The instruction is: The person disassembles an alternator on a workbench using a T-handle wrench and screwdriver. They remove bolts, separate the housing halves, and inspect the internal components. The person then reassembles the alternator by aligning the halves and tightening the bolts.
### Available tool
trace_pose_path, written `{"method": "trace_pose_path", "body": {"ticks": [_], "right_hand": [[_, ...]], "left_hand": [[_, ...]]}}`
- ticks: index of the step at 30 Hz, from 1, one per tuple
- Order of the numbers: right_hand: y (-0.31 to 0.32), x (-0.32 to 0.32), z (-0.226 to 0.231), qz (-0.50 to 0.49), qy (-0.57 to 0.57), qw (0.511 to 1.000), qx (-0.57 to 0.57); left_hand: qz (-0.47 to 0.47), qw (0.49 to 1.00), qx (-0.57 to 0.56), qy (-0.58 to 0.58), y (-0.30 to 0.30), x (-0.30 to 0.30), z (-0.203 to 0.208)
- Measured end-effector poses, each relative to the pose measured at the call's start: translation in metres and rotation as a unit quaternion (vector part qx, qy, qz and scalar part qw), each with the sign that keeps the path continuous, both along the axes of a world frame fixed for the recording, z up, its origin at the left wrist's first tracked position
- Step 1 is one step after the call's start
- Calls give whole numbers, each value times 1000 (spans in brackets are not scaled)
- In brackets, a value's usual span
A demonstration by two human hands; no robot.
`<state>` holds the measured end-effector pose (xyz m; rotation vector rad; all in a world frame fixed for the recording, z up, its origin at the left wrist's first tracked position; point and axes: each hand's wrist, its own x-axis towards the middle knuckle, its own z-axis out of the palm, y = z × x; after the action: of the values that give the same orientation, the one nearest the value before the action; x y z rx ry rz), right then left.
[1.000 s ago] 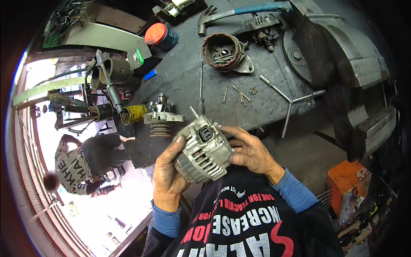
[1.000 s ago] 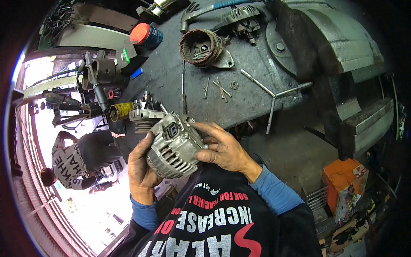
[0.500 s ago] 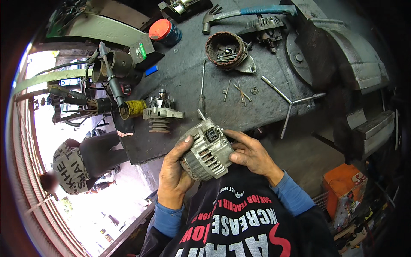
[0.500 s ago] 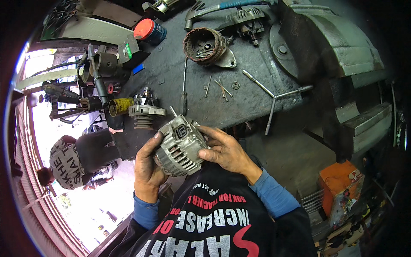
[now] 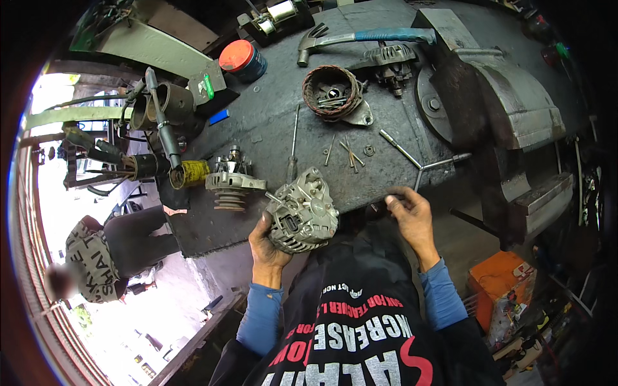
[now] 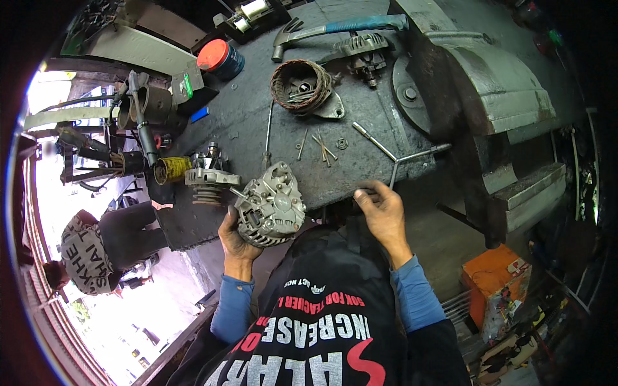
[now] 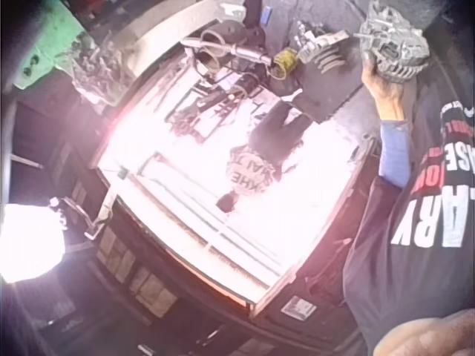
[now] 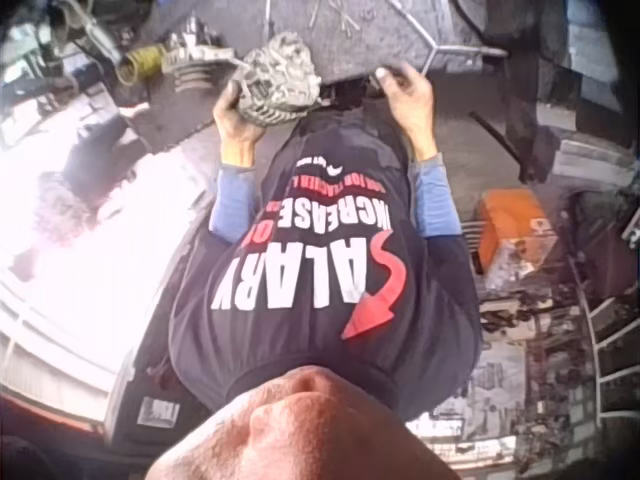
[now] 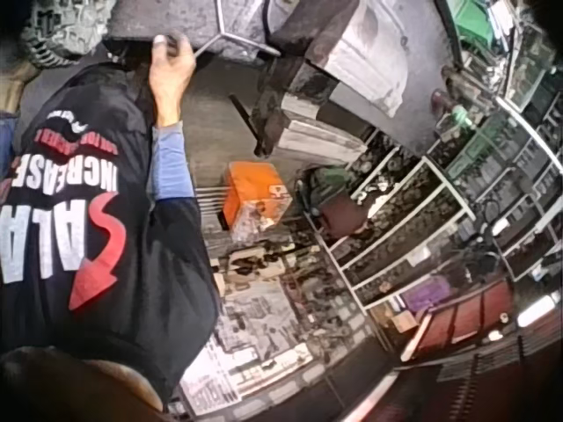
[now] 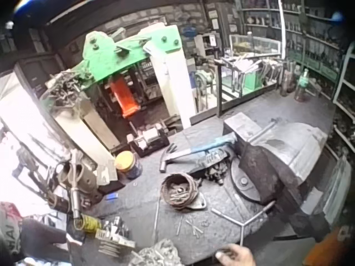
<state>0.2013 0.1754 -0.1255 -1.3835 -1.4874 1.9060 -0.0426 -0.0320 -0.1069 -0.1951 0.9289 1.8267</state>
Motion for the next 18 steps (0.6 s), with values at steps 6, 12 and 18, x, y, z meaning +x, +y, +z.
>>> {"method": "trace_pose_path", "body": {"ticks": [6,12,18], "right_hand": [[-3,-10,17,59,-37,997,15],[-29,-29,7,114,-1,993,30],[-33,-37,13,156,-31,986,52]], "left_hand": [[15,999,42,-16,2,0,-20],[15,998,60,-22,1,-3,-34],[23,999,44,-21,0,-5,-41]]}}
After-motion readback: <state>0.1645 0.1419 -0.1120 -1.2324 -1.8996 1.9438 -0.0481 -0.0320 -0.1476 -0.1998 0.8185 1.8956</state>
